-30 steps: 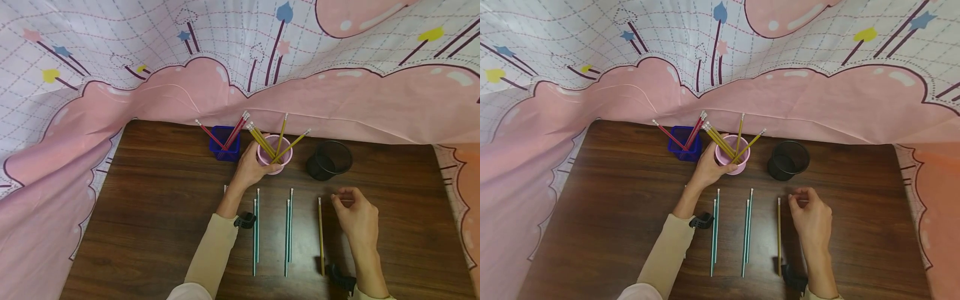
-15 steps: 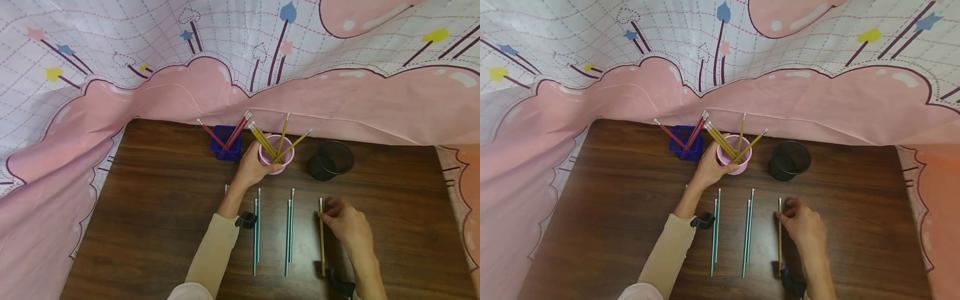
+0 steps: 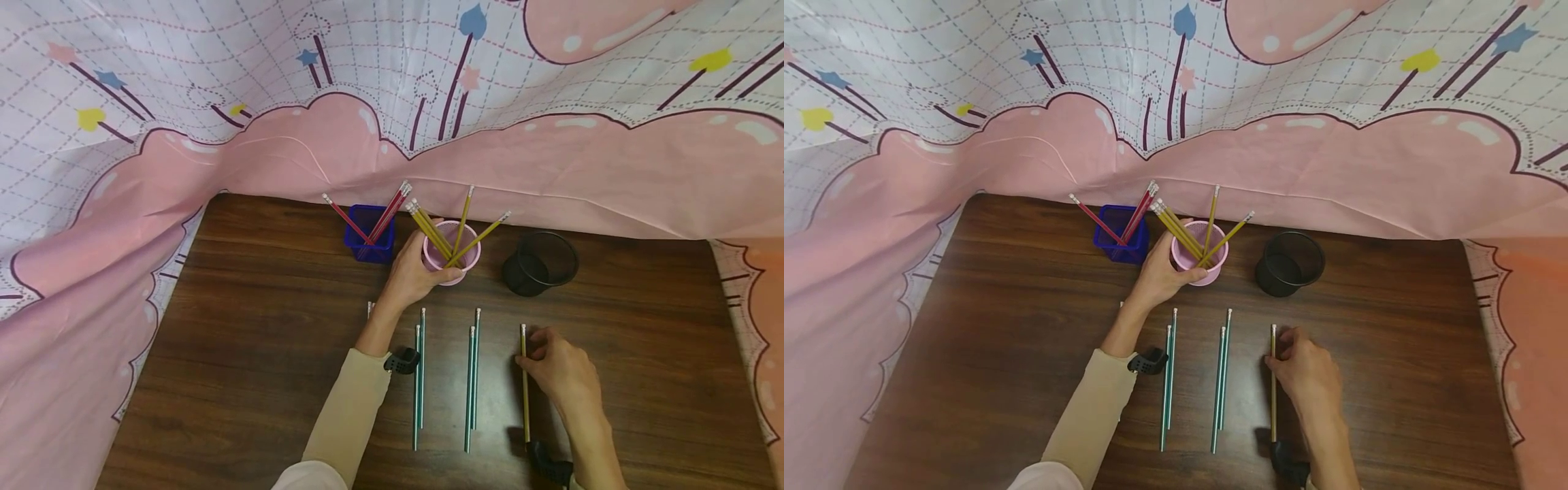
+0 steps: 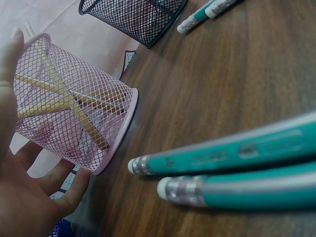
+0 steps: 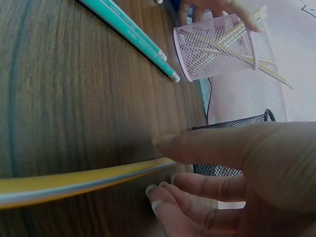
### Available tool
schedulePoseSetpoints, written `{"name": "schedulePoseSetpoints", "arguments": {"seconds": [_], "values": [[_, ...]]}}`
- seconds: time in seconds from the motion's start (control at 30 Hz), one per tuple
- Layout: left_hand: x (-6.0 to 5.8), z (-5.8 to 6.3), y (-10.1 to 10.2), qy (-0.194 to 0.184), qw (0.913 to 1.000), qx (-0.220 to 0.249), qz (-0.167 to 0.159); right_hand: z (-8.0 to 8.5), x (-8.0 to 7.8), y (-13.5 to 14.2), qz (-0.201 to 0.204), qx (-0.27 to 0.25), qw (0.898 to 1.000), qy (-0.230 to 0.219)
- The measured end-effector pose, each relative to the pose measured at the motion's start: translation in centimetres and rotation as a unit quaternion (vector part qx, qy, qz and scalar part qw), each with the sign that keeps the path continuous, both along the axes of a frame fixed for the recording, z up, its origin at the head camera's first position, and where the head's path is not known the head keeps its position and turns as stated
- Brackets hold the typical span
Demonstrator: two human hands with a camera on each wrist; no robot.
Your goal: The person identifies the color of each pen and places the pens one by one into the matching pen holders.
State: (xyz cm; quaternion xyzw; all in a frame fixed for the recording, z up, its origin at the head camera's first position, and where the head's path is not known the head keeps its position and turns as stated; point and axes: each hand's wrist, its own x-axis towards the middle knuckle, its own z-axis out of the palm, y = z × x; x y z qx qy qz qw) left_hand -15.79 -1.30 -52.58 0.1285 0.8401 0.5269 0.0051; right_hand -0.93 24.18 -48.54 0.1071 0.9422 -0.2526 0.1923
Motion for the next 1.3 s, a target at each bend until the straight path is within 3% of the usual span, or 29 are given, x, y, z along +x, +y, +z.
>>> {"name": "schedulePoseSetpoints", "arguments": {"seconds": [0.37,0.57,0.87,1.3], "values": [[0.1,-0.1,0.0,-0.003,1.0,0.005,-0.002,-0.5,0.1,-0.4,-0.016,0.03,0.999,0.011],[0.2,-0.1,0.0,-0.003,1.0,-0.001,-0.004,-0.5,0.0,-0.2,-0.025,-0.003,1.0,0.006],[0.1,0.0,-0.1,-0.008,0.9999,-0.007,0.001,-0.2,-0.5,-0.9,-0.057,-0.023,0.993,0.106],[-0.1,0.0,0.0,-0.004,1.0,-0.007,0.002,1.8,-1.8,-1.4,-0.056,-0.088,0.984,0.145]]}}
